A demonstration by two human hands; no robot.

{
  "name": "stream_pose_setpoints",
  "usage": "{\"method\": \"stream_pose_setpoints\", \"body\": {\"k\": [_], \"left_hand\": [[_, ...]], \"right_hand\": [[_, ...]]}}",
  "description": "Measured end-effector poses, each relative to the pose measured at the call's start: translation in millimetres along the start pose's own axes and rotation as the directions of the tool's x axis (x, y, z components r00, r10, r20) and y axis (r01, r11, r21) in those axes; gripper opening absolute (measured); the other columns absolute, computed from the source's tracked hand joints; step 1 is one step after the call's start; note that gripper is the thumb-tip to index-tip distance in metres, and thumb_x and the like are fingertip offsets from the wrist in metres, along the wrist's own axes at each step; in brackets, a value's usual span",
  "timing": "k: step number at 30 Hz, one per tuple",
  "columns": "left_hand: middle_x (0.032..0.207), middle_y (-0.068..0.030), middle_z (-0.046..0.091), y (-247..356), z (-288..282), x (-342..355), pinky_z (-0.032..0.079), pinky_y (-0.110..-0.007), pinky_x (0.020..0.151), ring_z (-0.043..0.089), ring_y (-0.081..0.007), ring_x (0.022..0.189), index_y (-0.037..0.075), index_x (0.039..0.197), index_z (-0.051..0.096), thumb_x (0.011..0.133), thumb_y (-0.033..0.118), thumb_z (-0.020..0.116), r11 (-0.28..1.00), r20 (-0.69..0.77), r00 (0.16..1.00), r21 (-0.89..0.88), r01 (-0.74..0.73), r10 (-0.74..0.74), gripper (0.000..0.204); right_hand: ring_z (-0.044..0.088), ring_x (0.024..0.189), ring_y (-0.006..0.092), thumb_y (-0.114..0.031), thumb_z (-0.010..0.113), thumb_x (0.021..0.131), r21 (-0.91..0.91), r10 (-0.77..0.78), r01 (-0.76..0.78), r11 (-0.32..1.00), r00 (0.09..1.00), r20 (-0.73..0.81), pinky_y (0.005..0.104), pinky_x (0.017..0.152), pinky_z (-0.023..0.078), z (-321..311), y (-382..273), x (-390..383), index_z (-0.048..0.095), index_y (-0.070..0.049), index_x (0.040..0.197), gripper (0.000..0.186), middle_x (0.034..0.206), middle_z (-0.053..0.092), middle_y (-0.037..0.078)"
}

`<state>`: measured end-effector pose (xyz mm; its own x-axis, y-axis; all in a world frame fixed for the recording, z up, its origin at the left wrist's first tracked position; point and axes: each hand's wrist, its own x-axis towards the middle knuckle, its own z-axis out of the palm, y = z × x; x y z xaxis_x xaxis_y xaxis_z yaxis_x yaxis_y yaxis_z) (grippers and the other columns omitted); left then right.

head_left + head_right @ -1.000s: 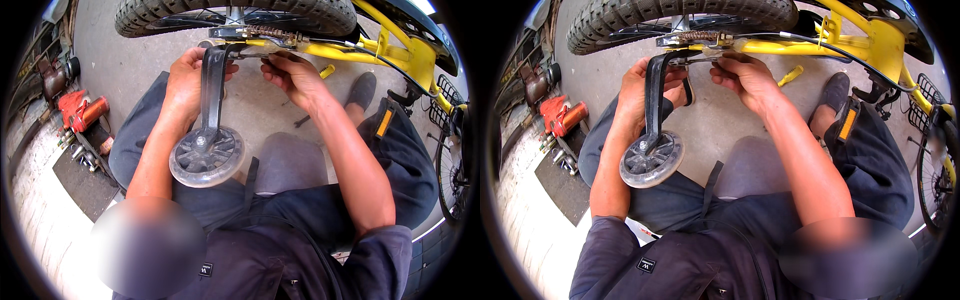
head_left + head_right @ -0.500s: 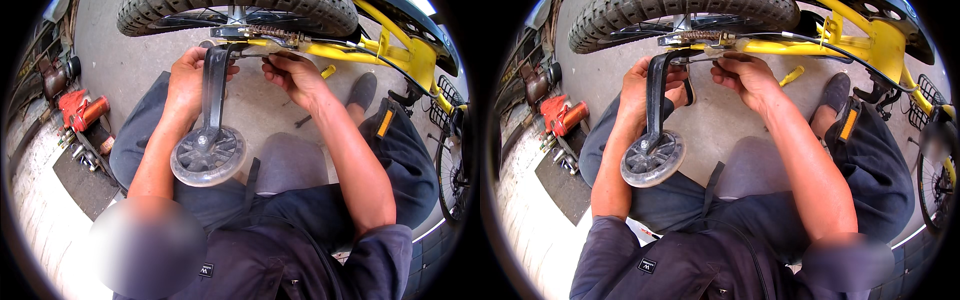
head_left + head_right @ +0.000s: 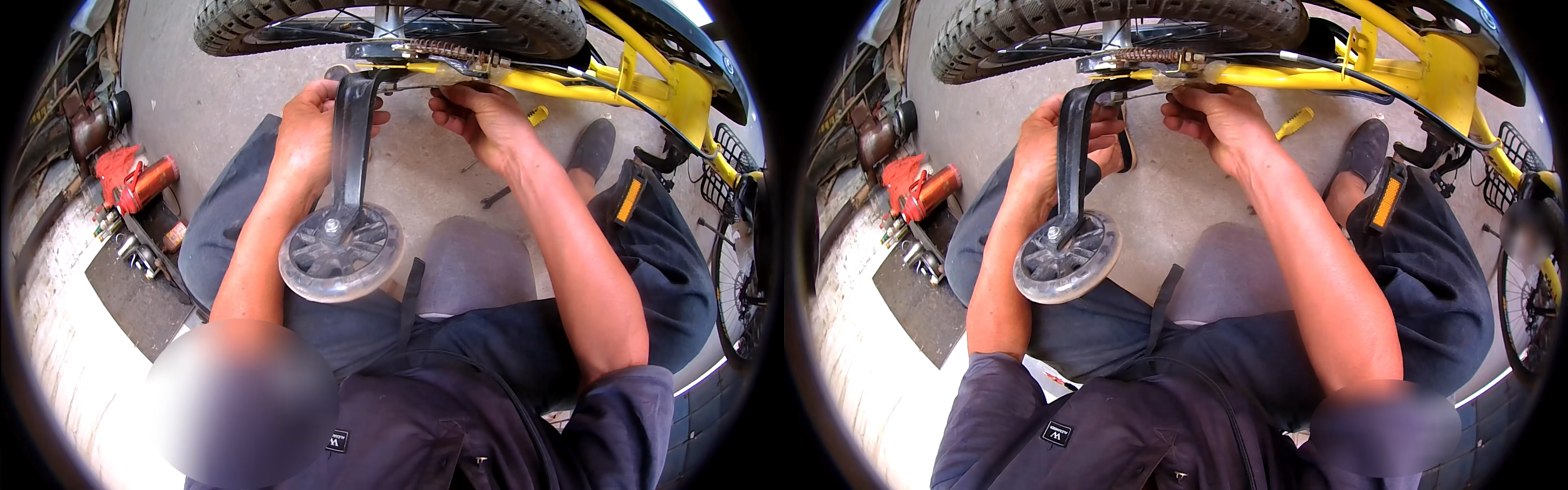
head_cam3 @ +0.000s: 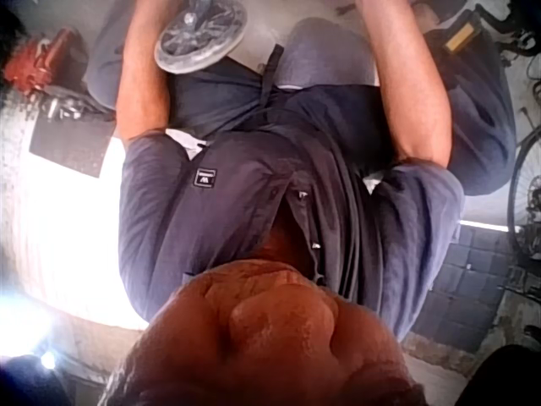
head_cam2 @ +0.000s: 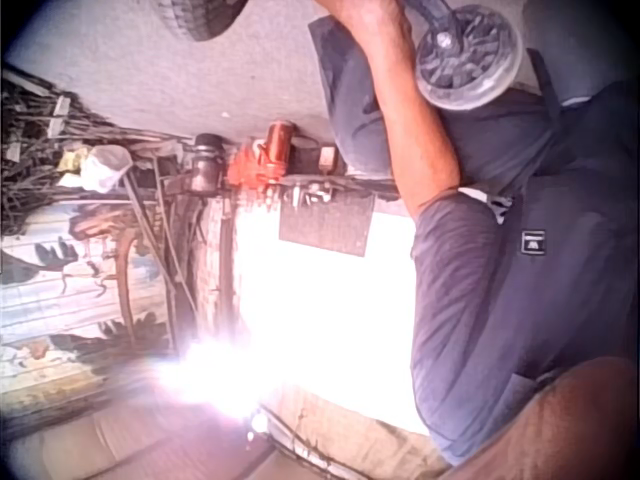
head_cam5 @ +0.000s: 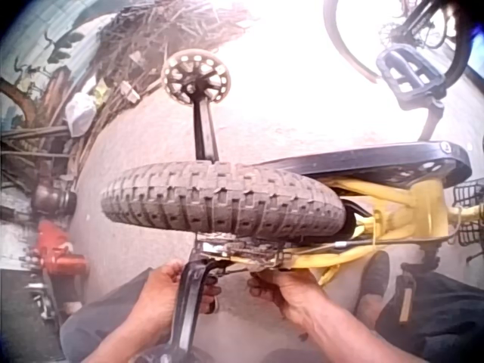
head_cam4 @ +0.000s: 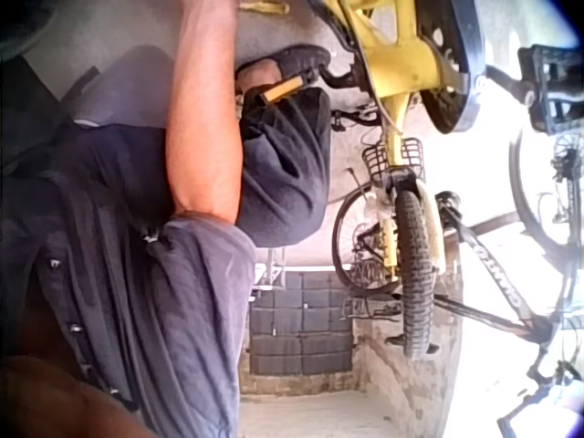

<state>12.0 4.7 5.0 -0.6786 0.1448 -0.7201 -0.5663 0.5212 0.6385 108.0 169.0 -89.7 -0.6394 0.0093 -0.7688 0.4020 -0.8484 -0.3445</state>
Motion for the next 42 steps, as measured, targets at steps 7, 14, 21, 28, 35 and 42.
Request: {"method": "stream_pose_setpoints", "body": {"k": [7, 14, 21, 28, 35, 42], "left_hand": [[0.09, -0.0126, 0.071, -0.7, 2.2, -3.3, 0.052, -0.025, 0.053, 0.065, -0.0121, 0.069, -0.002, 0.107, 0.059, 0.094, 0.014, 0.06, 1.0, -0.017, 1.0, 0.009, -0.025, 0.025, 0.02], [0.098, -0.0125, 0.069, 0.8, -1.5, -0.8, 0.056, -0.026, 0.073, 0.068, -0.0148, 0.083, -0.004, 0.105, 0.06, 0.072, 0.003, 0.078, 0.998, 0.0, 0.999, 0.052, -0.034, 0.034, 0.038], [0.096, -0.0121, 0.07, -6.3, -5.0, 4.8, 0.056, -0.027, 0.071, 0.067, -0.0136, 0.08, -0.005, 0.105, 0.06, 0.077, 0.003, 0.075, 0.997, -0.032, 0.996, 0.03, -0.078, 0.079, 0.033], [0.097, -0.0126, 0.069, -6.4, -5.7, 3.6, 0.057, -0.029, 0.072, 0.068, -0.0149, 0.082, -0.006, 0.106, 0.06, 0.07, 0.003, 0.079, 0.992, -0.006, 0.997, 0.1, -0.078, 0.079, 0.042], [0.098, -0.0129, 0.069, 2.3, -2.0, -0.9, 0.057, -0.029, 0.075, 0.068, -0.0157, 0.084, -0.004, 0.105, 0.061, 0.066, 0.005, 0.081, 0.99, -0.009, 0.999, 0.138, -0.04, 0.041, 0.045], [0.097, -0.012, 0.069, -1.1, -1.5, 2.0, 0.056, -0.027, 0.075, 0.068, -0.0142, 0.084, -0.004, 0.102, 0.061, 0.069, 0.004, 0.08, 0.996, -0.017, 0.998, 0.072, -0.061, 0.062, 0.039]], "right_hand": [[0.068, 0.084, 0.0231, -0.005, 0.063, 0.091, 0.027, -0.011, 0.011, 1.0, 1.0, 0.017, 0.0314, 0.072, 0.061, -0.2, 4.4, 4.4, 0.059, 0.007, 0.105, 0.02, 0.097, 0.065, 0.014], [0.068, 0.083, 0.0247, -0.003, 0.059, 0.093, 0.061, 0.019, -0.02, 0.998, 0.999, 0.031, 0.0343, 0.075, 0.061, 0.3, 14.6, 12.5, 0.057, 0.009, 0.107, 0.019, 0.098, 0.065, 0.016], [0.067, 0.084, 0.0251, -0.003, 0.058, 0.093, 0.022, 0.019, -0.02, 1.0, 0.999, 0.03, 0.0346, 0.074, 0.061, 2.8, 13.5, 15.1, 0.056, 0.01, 0.11, 0.021, 0.1, 0.064, 0.017], [0.066, 0.085, 0.0218, -0.006, 0.057, 0.096, 0.005, 0.001, -0.001, 1.0, 0.999, 0.047, 0.0325, 0.074, 0.059, 2.5, 11.2, 18.1, 0.058, 0.005, 0.112, 0.02, 0.1, 0.063, 0.013], [0.066, 0.084, 0.0237, -0.004, 0.053, 0.097, 0.027, -0.011, 0.01, 1.0, 0.999, 0.042, 0.0359, 0.074, 0.061, 5.9, 8.8, 22.4, 0.058, 0.005, 0.113, 0.019, 0.099, 0.062, 0.014], [0.067, 0.085, 0.0245, -0.003, 0.055, 0.095, 0.004, 0.002, -0.002, 1.0, 0.999, 0.038, 0.0358, 0.075, 0.061, -0.2, 11.2, 20.9, 0.058, 0.008, 0.11, 0.019, 0.1, 0.064, 0.015]]}}
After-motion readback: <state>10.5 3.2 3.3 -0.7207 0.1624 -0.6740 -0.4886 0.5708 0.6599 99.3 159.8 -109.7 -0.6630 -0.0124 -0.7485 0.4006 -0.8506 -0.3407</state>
